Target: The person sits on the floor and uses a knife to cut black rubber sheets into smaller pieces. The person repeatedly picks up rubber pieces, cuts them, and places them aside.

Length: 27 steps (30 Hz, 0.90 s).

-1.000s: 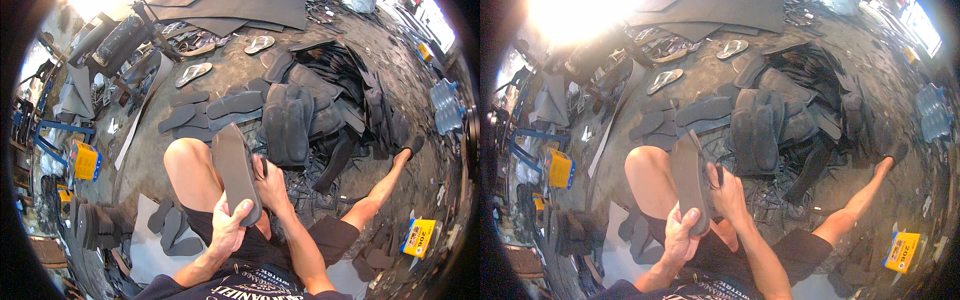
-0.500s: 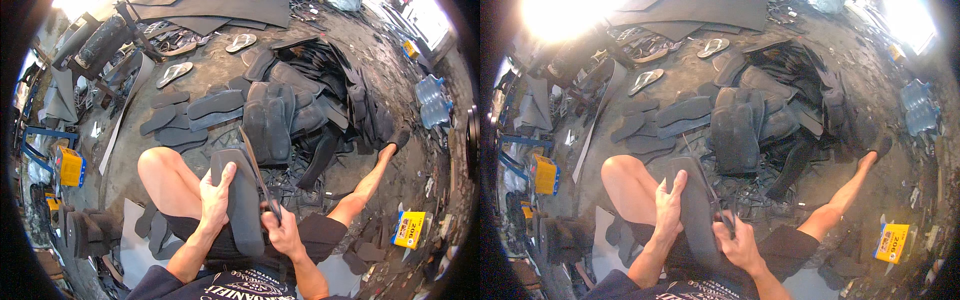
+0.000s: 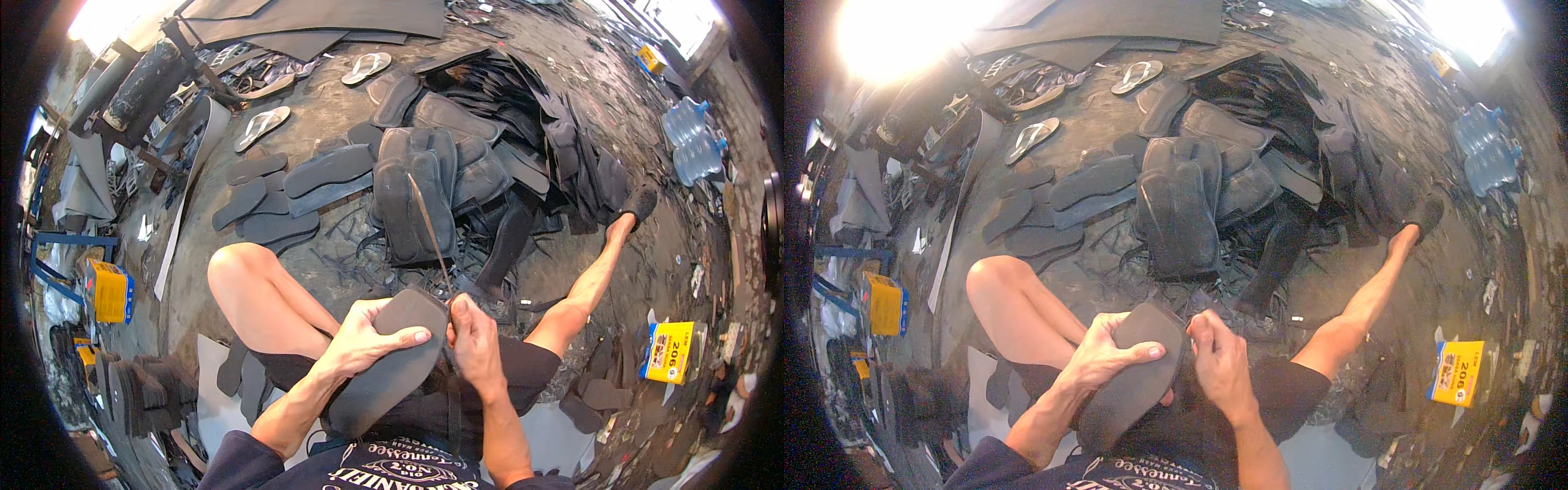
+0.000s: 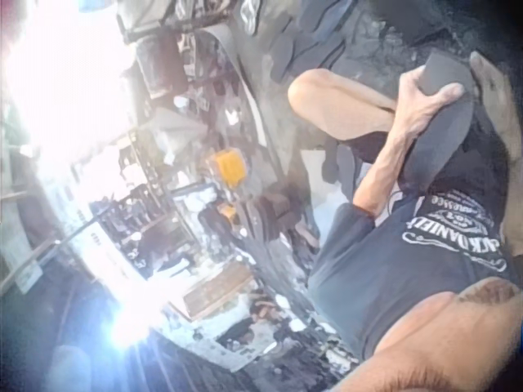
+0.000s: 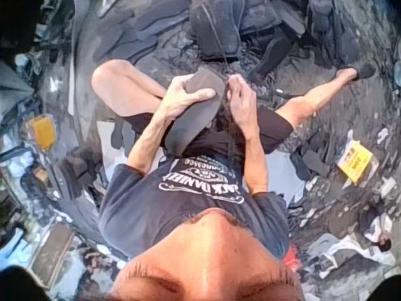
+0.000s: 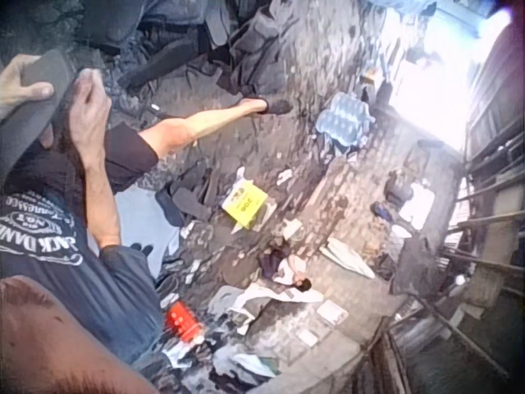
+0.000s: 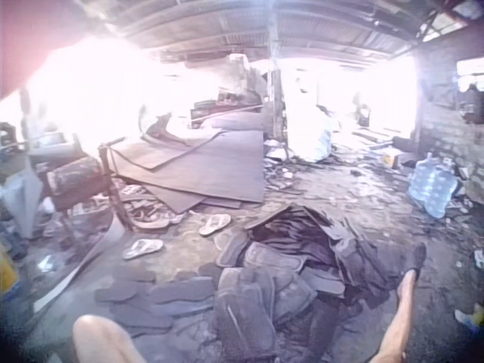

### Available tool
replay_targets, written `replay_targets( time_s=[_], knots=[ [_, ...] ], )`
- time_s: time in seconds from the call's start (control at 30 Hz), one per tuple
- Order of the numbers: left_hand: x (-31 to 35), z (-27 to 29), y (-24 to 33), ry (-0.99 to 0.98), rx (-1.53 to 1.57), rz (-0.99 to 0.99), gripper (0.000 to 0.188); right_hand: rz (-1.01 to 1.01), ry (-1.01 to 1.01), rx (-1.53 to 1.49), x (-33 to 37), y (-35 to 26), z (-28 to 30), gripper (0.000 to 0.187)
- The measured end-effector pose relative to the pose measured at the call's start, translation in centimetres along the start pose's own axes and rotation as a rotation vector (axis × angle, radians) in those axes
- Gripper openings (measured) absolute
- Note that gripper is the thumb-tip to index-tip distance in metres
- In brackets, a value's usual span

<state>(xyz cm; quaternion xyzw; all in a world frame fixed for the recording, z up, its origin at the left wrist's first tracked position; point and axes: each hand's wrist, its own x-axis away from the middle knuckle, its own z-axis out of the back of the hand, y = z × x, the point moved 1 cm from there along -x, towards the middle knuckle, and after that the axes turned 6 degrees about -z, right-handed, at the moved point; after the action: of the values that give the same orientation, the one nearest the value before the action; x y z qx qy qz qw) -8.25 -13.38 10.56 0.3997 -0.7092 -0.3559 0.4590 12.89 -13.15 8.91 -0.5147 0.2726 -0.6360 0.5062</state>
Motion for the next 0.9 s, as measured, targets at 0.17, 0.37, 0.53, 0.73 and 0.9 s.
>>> replay_targets(
  time_s=[0.17,0.37,0.53,0.73,0.9],
  knots=[
    [-1.2,2.1,2.0,0.028,-0.094,-0.169,0.033,0.067,-0.198,0.068,3.4,-0.1,4.5,0.056],
    [-1.3,0.9,3.4,-0.218,-0.343,-0.092,0.039,0.048,-0.286,0.167,4.5,0.8,5.9,0.057],
    [-0.7,-2.5,0.5,-0.917,-0.753,-0.1,0.066,0.021,-0.552,0.064,0.4,0.5,3.6,0.05],
    [-1.1,6.1,5.1,0.687,0.291,-0.615,0.028,-0.216,-0.366,-0.582,-0.1,3.1,6.9,0.068],
    [0.0,2.1,-0.3,0.7,0.329,-0.447,0.05,0.023,-0.231,-0.162,1.4,1.2,0.0,0.062]
  ],
)
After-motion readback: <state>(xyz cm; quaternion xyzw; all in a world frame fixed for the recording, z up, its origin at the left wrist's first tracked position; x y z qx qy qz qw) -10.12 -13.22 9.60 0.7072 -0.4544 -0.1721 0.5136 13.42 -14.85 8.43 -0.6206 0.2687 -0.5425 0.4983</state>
